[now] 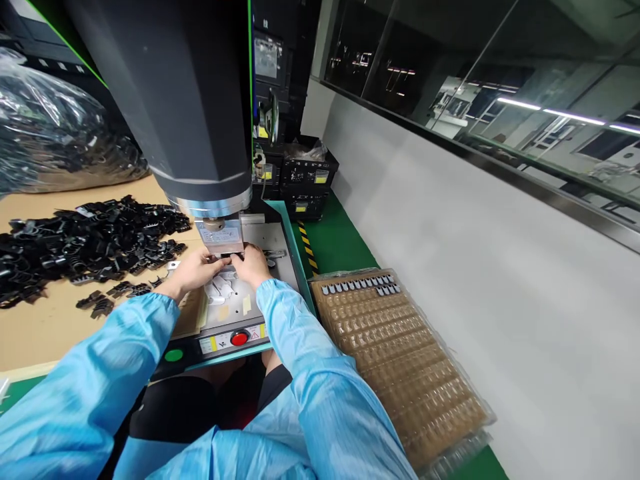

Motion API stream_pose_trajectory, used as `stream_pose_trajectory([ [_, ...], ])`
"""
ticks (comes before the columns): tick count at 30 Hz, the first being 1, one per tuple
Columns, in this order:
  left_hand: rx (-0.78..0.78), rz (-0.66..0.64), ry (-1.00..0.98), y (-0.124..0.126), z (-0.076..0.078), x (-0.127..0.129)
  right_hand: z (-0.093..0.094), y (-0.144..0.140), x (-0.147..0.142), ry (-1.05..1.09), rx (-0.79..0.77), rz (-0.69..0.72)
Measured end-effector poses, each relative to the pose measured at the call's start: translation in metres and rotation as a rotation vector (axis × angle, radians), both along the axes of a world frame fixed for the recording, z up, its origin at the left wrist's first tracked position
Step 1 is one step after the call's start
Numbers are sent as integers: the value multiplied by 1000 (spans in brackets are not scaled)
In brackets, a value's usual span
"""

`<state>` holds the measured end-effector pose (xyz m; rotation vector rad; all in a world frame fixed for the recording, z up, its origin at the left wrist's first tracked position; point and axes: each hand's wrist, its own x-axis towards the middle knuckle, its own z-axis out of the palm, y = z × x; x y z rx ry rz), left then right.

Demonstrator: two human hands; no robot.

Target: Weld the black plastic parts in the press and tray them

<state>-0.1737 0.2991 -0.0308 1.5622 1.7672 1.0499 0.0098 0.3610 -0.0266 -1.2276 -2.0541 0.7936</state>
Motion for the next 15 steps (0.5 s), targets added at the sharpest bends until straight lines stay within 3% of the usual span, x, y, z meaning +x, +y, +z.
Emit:
stream_pose_trajectory([
  [3, -27, 21, -77, -16, 4, 7, 0, -14, 11, 146, -111, -44],
  [7, 1, 55, -352, -66, 0, 34, -14, -61, 37, 414, -219, -29],
  [11, 28, 100, -653, -125, -9, 70, -28, -120, 56, 586, -223, 38],
  [15, 64, 114, -796, -162, -17, 96, -33, -163, 65, 636, -221, 64],
])
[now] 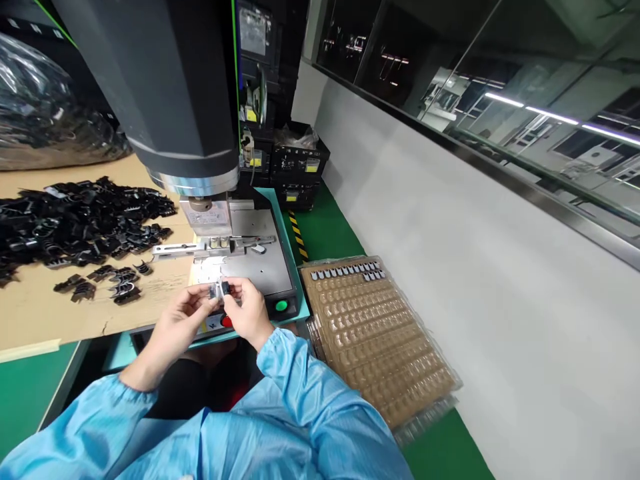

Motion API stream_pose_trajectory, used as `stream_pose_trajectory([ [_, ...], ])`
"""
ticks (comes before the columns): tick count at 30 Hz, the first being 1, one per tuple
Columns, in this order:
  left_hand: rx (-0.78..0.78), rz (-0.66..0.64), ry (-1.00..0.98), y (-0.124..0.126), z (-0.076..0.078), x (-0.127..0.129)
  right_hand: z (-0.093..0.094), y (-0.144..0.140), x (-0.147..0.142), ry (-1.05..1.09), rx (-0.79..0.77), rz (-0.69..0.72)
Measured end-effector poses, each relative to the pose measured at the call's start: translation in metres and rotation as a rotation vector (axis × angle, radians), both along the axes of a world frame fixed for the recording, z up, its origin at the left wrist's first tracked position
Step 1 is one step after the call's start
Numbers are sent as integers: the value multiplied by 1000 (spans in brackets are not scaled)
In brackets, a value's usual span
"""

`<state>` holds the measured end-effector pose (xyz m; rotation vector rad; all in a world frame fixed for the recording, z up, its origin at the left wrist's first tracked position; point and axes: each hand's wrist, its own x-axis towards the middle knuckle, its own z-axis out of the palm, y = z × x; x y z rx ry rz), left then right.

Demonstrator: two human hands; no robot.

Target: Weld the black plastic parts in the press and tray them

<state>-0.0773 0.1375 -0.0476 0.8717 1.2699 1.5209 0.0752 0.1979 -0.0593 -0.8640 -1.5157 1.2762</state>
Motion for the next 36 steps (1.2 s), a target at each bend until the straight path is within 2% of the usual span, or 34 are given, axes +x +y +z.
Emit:
stream_pose_trajectory([
  [8, 3, 34, -10, -27, -5, 11, 0, -32, 10, 13, -7, 15],
  [20, -2, 27, -40, -33, -1, 14, -3, -38, 11, 23, -32, 11],
  [23, -29, 9, -133, -34, 1, 12, 2, -40, 10, 119, -91, 33],
  [30, -144, -125, -569, -35, 12, 5, 17, -40, 12, 306, -320, 29],
  [36, -135, -166, -650, -38, 10, 5, 21, -41, 11, 475, -475, 133],
])
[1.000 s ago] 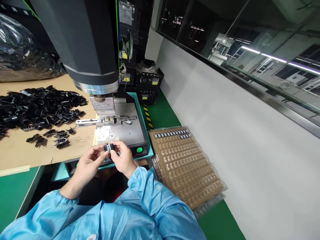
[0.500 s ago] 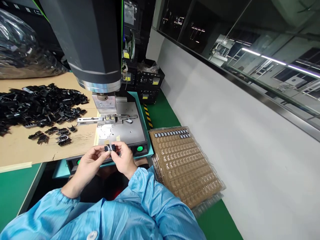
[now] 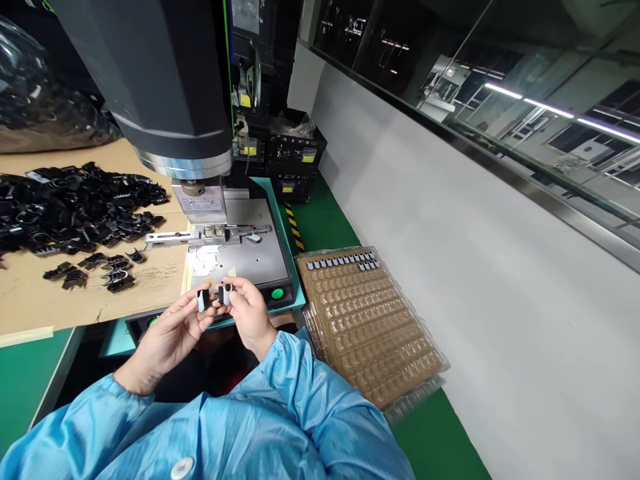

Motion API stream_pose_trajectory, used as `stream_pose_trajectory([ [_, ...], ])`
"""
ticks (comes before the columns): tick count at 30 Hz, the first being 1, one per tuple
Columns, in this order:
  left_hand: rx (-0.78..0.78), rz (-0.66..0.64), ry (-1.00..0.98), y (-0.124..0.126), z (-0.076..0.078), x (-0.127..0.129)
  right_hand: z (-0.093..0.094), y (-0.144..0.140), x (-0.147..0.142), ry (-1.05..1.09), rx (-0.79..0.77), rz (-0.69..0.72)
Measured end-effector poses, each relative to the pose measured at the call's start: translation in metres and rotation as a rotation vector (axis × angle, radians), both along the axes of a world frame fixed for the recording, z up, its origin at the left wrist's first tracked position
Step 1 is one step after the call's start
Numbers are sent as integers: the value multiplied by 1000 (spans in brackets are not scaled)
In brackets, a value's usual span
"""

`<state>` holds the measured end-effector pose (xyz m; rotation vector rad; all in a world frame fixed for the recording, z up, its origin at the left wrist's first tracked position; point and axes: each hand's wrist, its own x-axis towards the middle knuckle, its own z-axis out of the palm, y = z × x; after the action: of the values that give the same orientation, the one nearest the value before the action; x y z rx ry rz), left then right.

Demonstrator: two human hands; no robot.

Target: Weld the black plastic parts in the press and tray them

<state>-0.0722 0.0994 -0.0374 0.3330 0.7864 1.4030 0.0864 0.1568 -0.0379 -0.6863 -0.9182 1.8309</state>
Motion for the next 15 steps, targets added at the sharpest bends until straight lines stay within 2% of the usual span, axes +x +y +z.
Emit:
stream_pose_trajectory([
  [8, -42, -6, -11, -1, -2, -1, 1, -1, 2, -17, -8, 19],
  [15, -86, 3, 55, -1, -1, -2, -8, 1, 0, -177, 107, -3],
])
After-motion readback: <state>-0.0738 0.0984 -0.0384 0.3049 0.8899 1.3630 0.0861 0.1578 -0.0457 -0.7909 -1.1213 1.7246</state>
